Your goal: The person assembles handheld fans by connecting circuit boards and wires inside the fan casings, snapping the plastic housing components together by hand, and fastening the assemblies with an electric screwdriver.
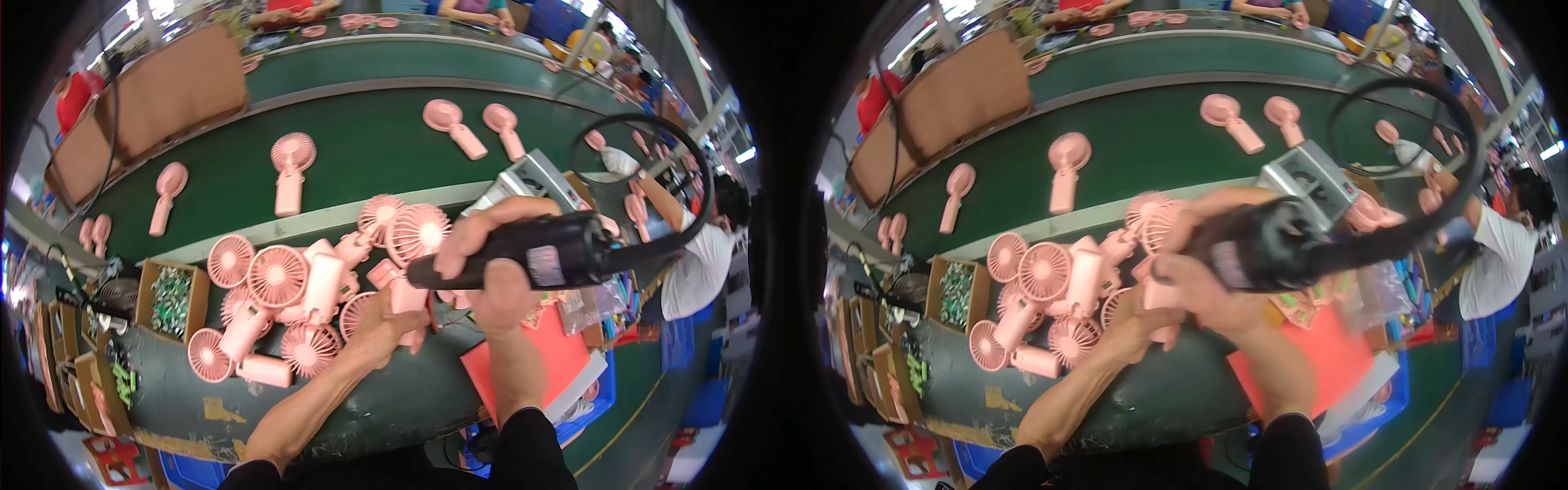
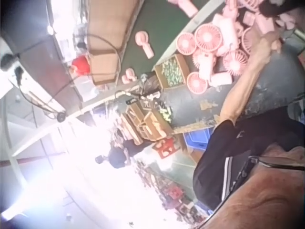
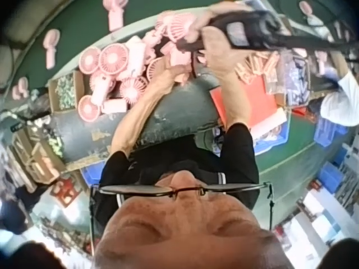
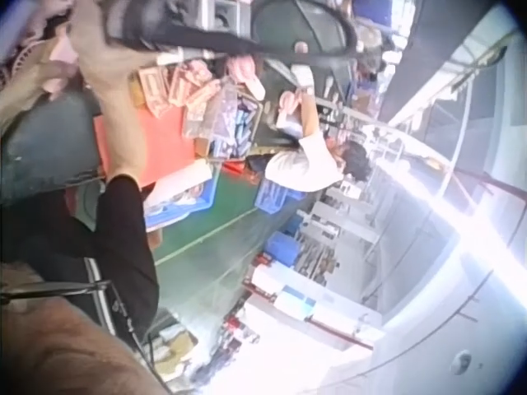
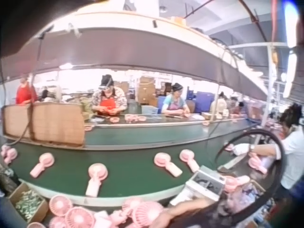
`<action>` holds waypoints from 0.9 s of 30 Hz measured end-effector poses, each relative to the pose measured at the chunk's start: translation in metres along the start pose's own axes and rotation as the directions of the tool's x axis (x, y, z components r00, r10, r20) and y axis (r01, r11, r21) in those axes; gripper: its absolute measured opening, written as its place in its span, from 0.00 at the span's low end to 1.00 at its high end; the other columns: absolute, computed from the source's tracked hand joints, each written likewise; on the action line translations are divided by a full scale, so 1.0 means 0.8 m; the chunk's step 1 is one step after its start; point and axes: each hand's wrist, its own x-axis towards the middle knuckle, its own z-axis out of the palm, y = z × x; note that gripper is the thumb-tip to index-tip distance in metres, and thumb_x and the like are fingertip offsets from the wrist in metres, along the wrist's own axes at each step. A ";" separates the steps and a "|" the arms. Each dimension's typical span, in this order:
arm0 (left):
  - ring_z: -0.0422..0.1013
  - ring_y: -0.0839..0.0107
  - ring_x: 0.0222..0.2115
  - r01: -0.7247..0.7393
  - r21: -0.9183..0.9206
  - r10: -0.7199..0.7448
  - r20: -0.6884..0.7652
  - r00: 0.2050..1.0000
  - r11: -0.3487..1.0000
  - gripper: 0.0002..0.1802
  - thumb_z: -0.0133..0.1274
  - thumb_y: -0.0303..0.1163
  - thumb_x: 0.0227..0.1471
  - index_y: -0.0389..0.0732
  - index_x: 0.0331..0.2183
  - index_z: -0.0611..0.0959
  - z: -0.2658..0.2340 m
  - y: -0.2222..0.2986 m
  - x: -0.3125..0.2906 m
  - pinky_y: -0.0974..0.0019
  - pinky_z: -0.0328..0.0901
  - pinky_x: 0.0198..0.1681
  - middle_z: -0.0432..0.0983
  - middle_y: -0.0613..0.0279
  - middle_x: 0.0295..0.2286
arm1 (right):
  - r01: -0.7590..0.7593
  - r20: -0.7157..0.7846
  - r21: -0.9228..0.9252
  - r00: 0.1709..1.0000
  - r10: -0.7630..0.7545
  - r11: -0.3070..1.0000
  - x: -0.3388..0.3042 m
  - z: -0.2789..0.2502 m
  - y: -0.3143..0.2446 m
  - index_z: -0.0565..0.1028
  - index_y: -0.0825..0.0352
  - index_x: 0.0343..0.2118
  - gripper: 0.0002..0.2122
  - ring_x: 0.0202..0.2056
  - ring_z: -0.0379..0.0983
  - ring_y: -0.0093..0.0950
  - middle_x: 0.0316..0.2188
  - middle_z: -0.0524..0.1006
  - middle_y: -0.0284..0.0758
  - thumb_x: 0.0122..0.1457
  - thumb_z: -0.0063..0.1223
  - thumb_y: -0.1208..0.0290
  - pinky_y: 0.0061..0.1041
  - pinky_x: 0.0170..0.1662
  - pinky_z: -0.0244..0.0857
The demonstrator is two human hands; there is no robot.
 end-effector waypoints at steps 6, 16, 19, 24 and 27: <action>0.69 0.69 0.15 -0.009 -0.038 0.009 -0.019 1.000 0.999 0.10 0.54 0.17 0.45 0.30 0.34 0.73 0.005 0.002 0.003 0.68 0.63 0.16 0.73 0.56 0.21 | 0.075 -0.042 -0.067 0.996 -0.078 0.995 0.004 0.001 -0.004 0.62 0.70 0.46 0.23 0.23 0.73 0.27 0.30 0.73 0.42 0.56 0.60 0.63 0.27 0.28 0.73; 0.70 0.70 0.16 -0.028 -0.026 0.026 -0.074 0.997 0.999 0.14 0.55 0.18 0.45 0.31 0.37 0.72 0.002 -0.010 0.007 0.68 0.65 0.14 0.71 0.56 0.24 | -0.008 -0.568 -0.447 0.775 -0.277 0.894 0.050 -0.075 -0.011 0.71 0.76 0.36 0.08 0.18 0.70 0.23 0.20 0.73 0.36 0.53 0.53 0.83 0.20 0.24 0.64; 0.70 0.70 0.16 -0.034 -0.041 0.031 -0.066 0.997 0.999 0.15 0.55 0.18 0.45 0.31 0.38 0.71 0.000 -0.010 0.007 0.68 0.66 0.14 0.71 0.55 0.26 | -0.086 -0.532 -0.507 0.814 -0.233 0.858 0.052 -0.080 0.009 0.72 0.74 0.34 0.06 0.19 0.70 0.21 0.20 0.73 0.34 0.54 0.55 0.81 0.19 0.25 0.63; 0.70 0.70 0.17 -0.076 -0.054 0.071 -0.080 0.994 0.996 0.13 0.54 0.19 0.46 0.32 0.36 0.70 0.007 -0.001 0.006 0.67 0.66 0.16 0.70 0.57 0.24 | -0.136 -0.499 -0.446 0.858 -0.120 0.885 0.055 -0.075 0.020 0.73 0.72 0.32 0.07 0.19 0.70 0.20 0.22 0.74 0.33 0.54 0.58 0.77 0.19 0.24 0.62; 0.71 0.70 0.17 -0.069 -0.085 0.064 -0.059 0.996 0.994 0.16 0.54 0.19 0.47 0.34 0.39 0.69 0.005 -0.006 0.009 0.67 0.66 0.15 0.70 0.57 0.27 | -0.159 -0.496 -0.381 0.867 -0.057 0.911 0.052 -0.070 0.015 0.73 0.74 0.33 0.06 0.18 0.69 0.21 0.22 0.73 0.33 0.55 0.55 0.77 0.19 0.24 0.62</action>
